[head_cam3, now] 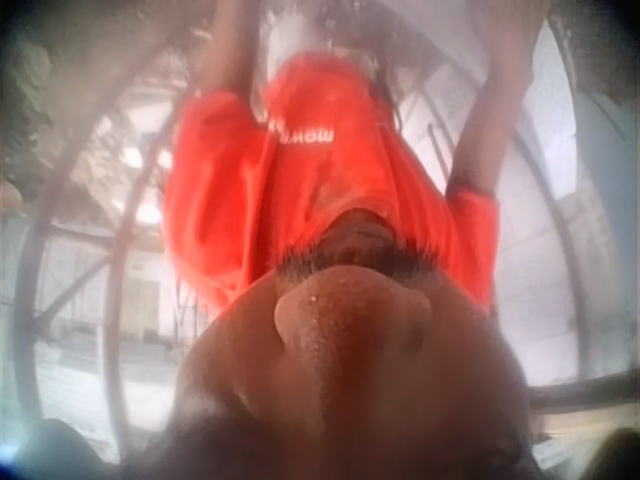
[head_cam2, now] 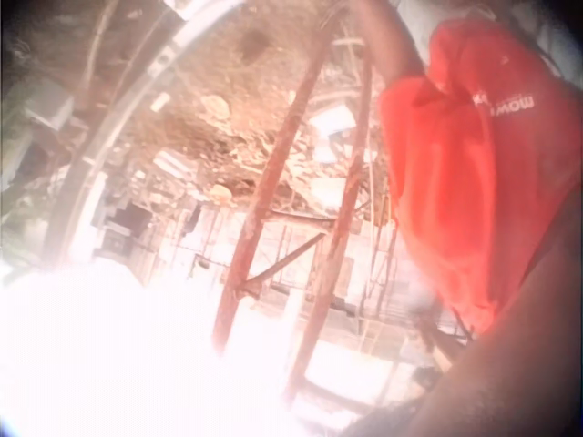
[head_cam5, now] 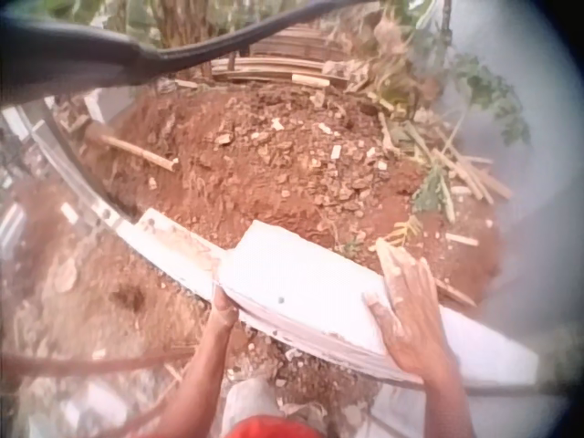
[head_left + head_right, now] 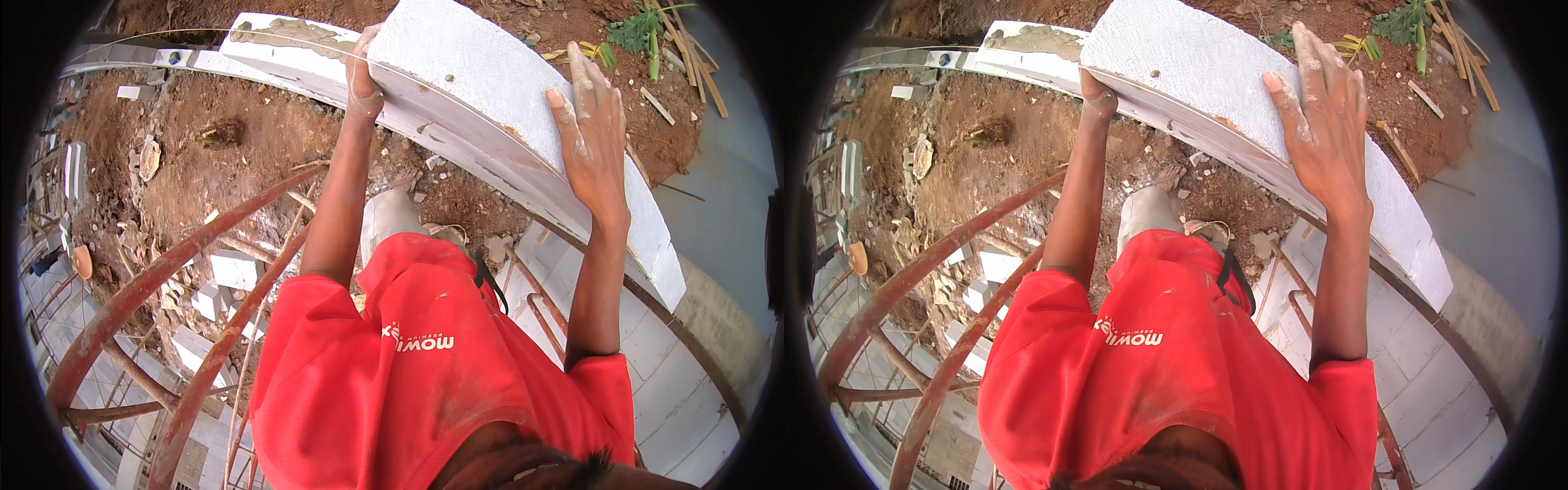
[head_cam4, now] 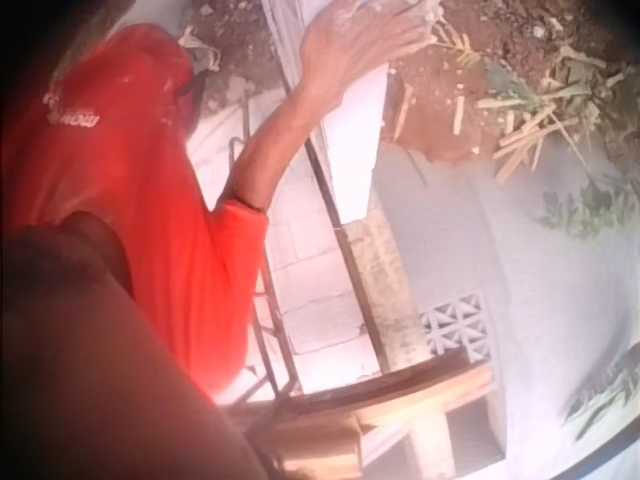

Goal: The person scoops mortar from a bucket with a trowel, applies it to a low wall, and places white blocks along the wall. They repeat this process, picking up blocks, applying mortar, and positioning them in sequence.

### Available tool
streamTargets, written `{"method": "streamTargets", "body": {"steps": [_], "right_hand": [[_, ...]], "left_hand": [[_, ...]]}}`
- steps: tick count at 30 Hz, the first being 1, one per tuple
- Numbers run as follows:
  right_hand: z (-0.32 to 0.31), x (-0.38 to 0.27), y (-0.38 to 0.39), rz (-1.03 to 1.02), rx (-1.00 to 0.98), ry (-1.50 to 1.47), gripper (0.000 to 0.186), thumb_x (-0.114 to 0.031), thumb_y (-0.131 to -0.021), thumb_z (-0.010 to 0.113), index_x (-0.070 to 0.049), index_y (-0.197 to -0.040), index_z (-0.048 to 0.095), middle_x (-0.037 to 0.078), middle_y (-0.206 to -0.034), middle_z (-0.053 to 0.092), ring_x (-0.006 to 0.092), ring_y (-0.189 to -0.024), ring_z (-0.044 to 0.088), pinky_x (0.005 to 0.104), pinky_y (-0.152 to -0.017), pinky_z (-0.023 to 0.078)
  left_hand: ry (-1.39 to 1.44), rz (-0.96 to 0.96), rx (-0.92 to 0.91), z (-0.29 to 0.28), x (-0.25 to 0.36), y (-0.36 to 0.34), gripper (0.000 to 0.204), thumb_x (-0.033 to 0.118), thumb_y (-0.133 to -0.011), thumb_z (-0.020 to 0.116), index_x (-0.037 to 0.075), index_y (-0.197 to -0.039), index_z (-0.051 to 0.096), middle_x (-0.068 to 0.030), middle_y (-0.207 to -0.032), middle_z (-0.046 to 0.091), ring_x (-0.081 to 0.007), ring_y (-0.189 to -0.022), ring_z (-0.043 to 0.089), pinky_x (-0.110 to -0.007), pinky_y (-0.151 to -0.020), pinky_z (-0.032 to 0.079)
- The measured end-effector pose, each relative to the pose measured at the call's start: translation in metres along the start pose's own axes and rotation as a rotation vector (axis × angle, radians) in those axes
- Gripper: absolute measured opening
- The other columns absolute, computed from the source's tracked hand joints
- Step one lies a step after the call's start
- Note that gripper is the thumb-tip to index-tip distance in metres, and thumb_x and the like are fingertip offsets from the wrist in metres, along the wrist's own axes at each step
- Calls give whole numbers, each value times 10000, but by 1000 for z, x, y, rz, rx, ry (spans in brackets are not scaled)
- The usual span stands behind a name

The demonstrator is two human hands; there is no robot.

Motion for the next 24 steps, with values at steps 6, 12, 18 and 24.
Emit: {"method": "streamTargets", "body": {"steps": [6,12,18,24], "right_hand": [[-25,-2,2,-34,149,-160,712,-551,-1073,420,-84,-1609,368,204,-1590,420,353,-1514,335,469,-1269,207],[-11,-20,-8,143,0,-217,711,-560,-1082,375,-80,-1607,369,157,-1634,396,289,-1553,288,438,-1279,181],[23,8,7,-91,54,28,756,-618,-1049,419,-90,-1589,393,209,-1566,461,360,-1489,378,568,-1255,169],[35,13,20,48,187,-93,798,-646,-1026,436,-62,-1571,423,257,-1514,496,409,-1482,376,610,-1255,148]], "left_hand": [[-76,89,-64,6,16,-4,567,395,-1053,355,-53,-1252,641,-149,-1181,682,-238,-1117,642,-351,-986,477],[-12,-32,-52,1,1,-2,553,391,-1049,364,-42,-1249,643,-146,-1199,675,-238,-1138,628,-357,-988,473],[58,-395,176,-23,-33,0,541,397,-1060,454,0,-1420,534,-141,-1364,616,-276,-1250,591,-435,-1075,485],[-7,0,9,-30,-20,-10,586,432,-1032,507,49,-1474,476,-136,-1445,555,-308,-1288,572,-474,-1104,473]]}}
Point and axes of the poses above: each hand's wrist, its own y-axis away from the middle knuckle, its own z-axis out of the palm, x = y × z, the point moved 2 cm from there along -y, towards the middle knuckle
